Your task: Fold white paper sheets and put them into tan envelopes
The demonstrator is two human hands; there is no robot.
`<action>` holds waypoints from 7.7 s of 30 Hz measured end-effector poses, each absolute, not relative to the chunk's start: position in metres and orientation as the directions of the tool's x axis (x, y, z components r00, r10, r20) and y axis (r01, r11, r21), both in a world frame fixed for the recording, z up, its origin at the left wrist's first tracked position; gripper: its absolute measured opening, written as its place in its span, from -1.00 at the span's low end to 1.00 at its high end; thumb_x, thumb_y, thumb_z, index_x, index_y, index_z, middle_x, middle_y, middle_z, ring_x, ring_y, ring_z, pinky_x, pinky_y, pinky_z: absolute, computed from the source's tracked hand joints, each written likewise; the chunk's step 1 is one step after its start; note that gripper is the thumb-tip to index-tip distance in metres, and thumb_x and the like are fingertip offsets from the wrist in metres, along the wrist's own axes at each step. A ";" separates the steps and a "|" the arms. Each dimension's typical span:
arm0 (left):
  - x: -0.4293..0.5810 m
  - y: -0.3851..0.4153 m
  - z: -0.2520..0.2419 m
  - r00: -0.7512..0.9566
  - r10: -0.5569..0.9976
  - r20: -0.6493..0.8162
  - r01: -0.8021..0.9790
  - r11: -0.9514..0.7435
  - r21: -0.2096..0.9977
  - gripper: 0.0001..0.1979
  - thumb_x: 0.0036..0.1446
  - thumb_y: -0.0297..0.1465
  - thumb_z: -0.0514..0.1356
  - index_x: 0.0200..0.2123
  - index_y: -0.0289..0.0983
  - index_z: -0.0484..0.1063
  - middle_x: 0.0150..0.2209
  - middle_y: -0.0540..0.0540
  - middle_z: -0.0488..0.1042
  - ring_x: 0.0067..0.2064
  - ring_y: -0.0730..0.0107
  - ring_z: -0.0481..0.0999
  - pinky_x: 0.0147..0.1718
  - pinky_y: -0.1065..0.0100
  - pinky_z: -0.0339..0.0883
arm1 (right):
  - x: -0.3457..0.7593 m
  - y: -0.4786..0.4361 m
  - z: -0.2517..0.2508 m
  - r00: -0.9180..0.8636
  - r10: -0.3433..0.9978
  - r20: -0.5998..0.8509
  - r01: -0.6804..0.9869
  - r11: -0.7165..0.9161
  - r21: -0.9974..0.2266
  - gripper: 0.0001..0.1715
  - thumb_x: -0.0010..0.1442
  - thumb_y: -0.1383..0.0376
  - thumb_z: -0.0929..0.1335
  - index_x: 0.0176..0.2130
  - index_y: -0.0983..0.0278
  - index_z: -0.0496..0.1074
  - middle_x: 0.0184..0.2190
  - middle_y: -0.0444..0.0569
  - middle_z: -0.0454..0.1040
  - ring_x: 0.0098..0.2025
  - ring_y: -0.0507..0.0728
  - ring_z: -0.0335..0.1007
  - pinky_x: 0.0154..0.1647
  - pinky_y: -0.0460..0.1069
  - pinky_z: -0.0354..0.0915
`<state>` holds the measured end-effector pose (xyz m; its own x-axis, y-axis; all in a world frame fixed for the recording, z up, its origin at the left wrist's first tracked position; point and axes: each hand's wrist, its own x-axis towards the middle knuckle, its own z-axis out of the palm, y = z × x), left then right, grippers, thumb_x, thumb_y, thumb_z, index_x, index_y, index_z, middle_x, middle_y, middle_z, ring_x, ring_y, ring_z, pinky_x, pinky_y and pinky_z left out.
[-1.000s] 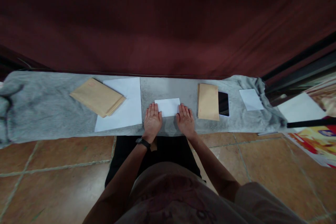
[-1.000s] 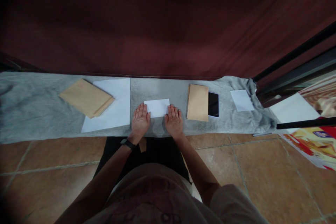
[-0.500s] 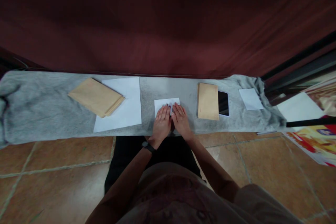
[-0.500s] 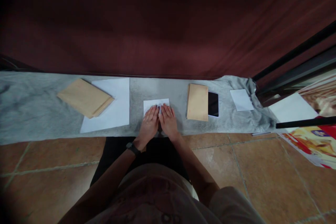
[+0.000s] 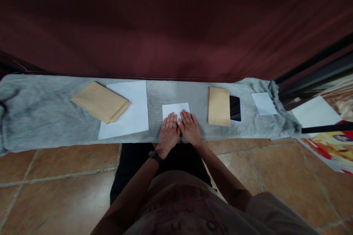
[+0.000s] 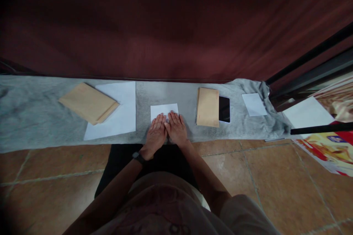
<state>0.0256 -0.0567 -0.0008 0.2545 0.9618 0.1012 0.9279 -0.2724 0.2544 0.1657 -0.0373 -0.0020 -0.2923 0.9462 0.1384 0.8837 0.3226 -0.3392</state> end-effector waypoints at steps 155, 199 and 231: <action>0.001 -0.085 0.002 0.207 0.967 0.146 0.944 -0.237 0.230 -0.34 0.44 -0.18 -0.10 0.44 -0.50 0.04 0.45 -0.37 0.07 0.49 0.07 0.00 0.43 -0.01 -0.01 | 0.192 -0.067 -0.013 -0.299 0.926 0.230 0.910 0.350 -0.224 -0.36 0.51 0.14 0.16 0.43 0.36 0.13 0.43 0.09 0.14 0.46 0.23 0.09 0.49 0.23 -0.01; 0.000 -0.069 0.001 0.105 0.981 0.160 0.952 -0.146 0.269 -0.32 0.43 -0.19 -0.09 0.43 -0.56 0.02 0.45 -0.44 0.04 0.50 -0.01 -0.03 0.42 -0.09 -0.05 | 0.181 -0.056 -0.010 -0.207 0.951 0.229 0.932 0.263 -0.249 -0.31 0.52 0.11 0.12 0.45 0.42 0.08 0.44 0.17 0.12 0.47 0.29 0.05 0.48 0.27 -0.05; 0.016 -0.053 -0.001 0.197 0.972 0.128 0.933 -0.226 0.280 -0.37 0.40 -0.32 -0.08 0.45 -0.47 0.02 0.47 -0.34 0.02 0.51 0.08 -0.06 0.44 -0.06 -0.10 | 0.167 -0.039 -0.001 -0.317 0.933 0.170 0.885 0.356 -0.300 -0.38 0.52 0.15 0.10 0.42 0.32 0.15 0.42 0.10 0.17 0.47 0.23 0.06 0.48 0.29 -0.04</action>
